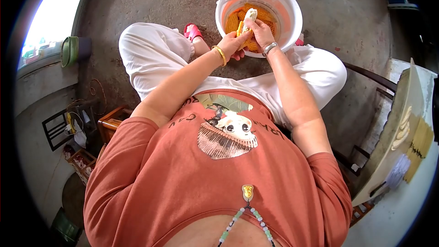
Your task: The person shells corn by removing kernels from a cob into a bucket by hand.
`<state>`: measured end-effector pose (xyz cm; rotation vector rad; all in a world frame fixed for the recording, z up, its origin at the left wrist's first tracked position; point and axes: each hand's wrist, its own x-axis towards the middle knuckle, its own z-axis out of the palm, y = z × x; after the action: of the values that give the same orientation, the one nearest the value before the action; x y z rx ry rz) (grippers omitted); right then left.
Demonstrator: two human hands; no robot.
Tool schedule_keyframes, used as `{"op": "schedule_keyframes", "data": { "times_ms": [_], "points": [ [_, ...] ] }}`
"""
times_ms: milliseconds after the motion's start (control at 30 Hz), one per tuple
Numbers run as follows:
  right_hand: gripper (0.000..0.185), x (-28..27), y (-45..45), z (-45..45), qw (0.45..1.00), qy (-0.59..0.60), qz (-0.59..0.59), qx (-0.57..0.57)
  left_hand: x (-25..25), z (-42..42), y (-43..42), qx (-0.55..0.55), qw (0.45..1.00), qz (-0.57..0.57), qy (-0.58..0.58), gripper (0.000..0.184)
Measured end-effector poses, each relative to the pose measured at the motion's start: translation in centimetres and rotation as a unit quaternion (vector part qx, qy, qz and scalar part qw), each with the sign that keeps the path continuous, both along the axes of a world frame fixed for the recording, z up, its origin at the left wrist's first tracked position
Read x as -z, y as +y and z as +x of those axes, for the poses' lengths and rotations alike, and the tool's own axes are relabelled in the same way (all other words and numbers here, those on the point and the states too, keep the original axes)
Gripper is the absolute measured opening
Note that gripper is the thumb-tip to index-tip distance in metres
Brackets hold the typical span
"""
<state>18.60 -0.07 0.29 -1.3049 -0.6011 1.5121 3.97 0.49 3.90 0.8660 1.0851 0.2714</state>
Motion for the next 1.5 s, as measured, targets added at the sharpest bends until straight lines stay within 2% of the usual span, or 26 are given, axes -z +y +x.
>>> {"op": "schedule_keyframes", "data": {
  "times_ms": [167, 367, 467, 567, 800, 900, 1000, 1100, 1200, 1333, 1500],
  "points": [
    [0.032, -0.1, -0.1, 0.1, 0.994, -0.109, 0.004, -0.005, 0.1, -0.5, 0.0, -0.001, 0.998, -0.042, -0.045, 0.041],
    [0.034, 0.8, 0.0, 0.2, 0.994, -0.111, -0.01, -0.015, -0.1, -0.5, 0.0, 0.026, 0.999, -0.035, -0.023, 0.046],
    [0.036, 1.8, 0.2, -0.3, 0.998, -0.039, 0.05, -0.012, 0.3, -0.5, 0.0, 0.027, 0.999, -0.021, -0.003, 0.048],
    [0.035, 2.3, 0.2, -0.3, 0.999, -0.003, 0.046, -0.007, 0.4, -0.5, -0.1, 0.034, 0.999, -0.011, 0.0, 0.047],
    [0.028, 3.6, 0.7, 0.0, 0.995, -0.047, 0.086, -0.018, 0.1, -0.4, 0.0, 0.064, 0.997, -0.043, -0.015, 0.044],
    [0.028, 3.3, 0.6, -0.2, 0.992, -0.094, 0.086, -0.011, 0.0, -0.5, 0.3, 0.071, 0.994, -0.077, -0.043, 0.038],
    [0.031, 2.1, 0.5, -0.2, 0.992, -0.109, 0.067, -0.001, -0.3, -0.9, 0.3, 0.064, 0.982, -0.134, -0.119, 0.035],
    [0.036, 1.6, 0.4, -0.1, 0.992, -0.114, 0.048, 0.027, -0.1, -1.2, 0.0, 0.057, 0.98, -0.114, -0.153, 0.045],
    [0.041, 1.5, 0.5, 0.1, 0.995, -0.08, 0.036, 0.044, -1.1, -0.9, 0.2, 0.031, 0.989, -0.082, -0.117, 0.047],
    [0.045, 3.0, 0.7, 0.4, 0.988, -0.145, 0.038, 0.023, -0.1, -0.1, 0.0, 0.09, 0.996, 0.015, 0.013, 0.041],
    [0.05, 3.2, 0.7, 0.2, 0.979, -0.2, 0.041, 0.02, 0.5, 0.1, -0.2, 0.102, 0.993, 0.053, 0.032, 0.043]
  ]
}}
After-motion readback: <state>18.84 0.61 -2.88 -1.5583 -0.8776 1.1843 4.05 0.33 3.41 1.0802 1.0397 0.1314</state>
